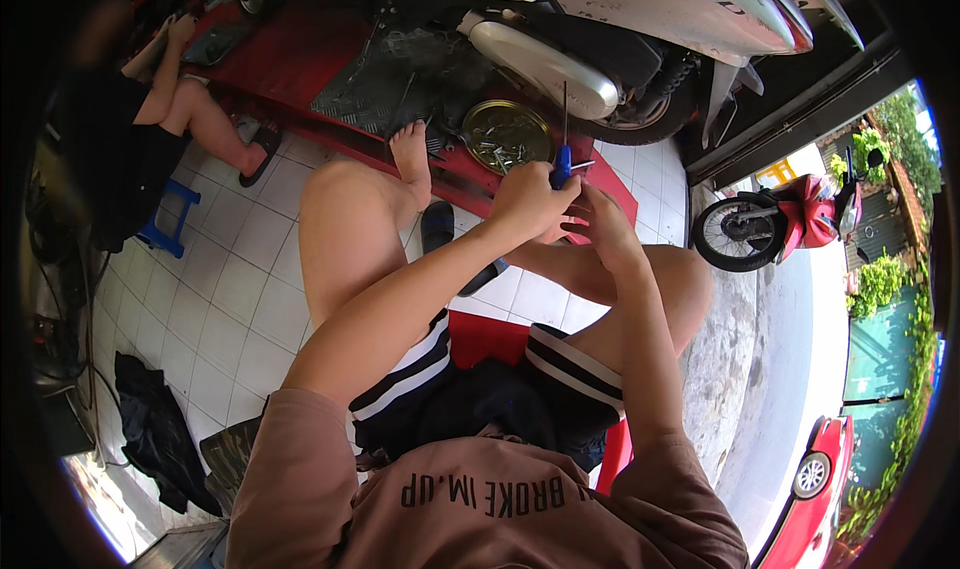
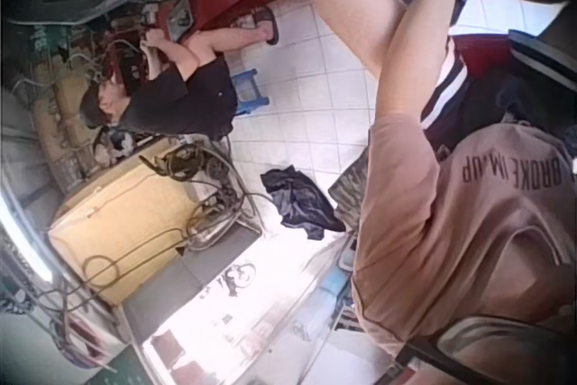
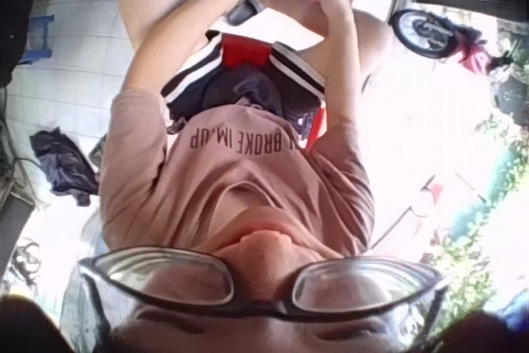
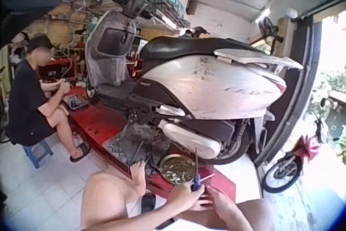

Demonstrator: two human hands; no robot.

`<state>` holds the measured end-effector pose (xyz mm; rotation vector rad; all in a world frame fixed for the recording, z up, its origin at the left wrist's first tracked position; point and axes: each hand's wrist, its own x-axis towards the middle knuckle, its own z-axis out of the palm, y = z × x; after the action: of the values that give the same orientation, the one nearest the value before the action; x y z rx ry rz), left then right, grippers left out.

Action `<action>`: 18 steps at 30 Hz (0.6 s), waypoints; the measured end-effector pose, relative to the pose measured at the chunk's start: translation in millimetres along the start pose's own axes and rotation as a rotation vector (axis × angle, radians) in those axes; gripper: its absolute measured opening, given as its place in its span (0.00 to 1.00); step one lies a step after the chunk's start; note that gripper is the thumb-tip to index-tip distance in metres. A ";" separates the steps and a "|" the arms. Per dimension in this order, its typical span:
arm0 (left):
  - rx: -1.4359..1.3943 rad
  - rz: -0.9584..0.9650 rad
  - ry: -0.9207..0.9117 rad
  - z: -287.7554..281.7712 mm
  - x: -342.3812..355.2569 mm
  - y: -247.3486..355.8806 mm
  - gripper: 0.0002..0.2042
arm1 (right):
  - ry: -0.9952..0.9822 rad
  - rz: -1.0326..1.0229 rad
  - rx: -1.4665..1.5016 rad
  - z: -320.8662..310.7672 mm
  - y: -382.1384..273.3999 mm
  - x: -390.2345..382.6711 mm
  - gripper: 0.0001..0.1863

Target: The person is sitting on a stool in a workshop, using a screwdriver to tighten screws on the side panel of a white motorcycle. The motorcycle is elevated on a red hydraulic lift. The person repeatedly adjusts the screwdriver and applies torque to the fasteners.

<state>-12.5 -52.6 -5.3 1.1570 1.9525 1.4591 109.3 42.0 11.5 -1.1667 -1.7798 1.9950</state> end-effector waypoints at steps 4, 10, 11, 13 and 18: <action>0.173 0.320 -0.042 -1.7 -12.1 5.2 0.17 | -0.112 -0.108 0.332 -3.1 16.6 0.3 0.17; 0.312 0.497 -0.146 1.1 -1.6 0.3 0.16 | -0.007 -0.174 0.323 -12.8 22.7 2.1 0.16; 0.321 0.503 -0.143 2.4 -0.3 0.0 0.16 | 0.014 -0.147 0.370 -13.0 23.5 4.1 0.16; 0.306 0.511 -0.158 7.5 -1.2 -1.5 0.16 | 0.048 -0.157 0.306 -20.5 28.4 7.1 0.15; 0.344 0.551 -0.200 11.3 -7.1 2.1 0.18 | 0.109 -0.146 0.205 -6.5 6.0 -20.6 0.12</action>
<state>0.7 -52.0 -8.3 2.0364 1.8728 1.1984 129.3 32.2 14.7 -1.0296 -1.5210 1.9370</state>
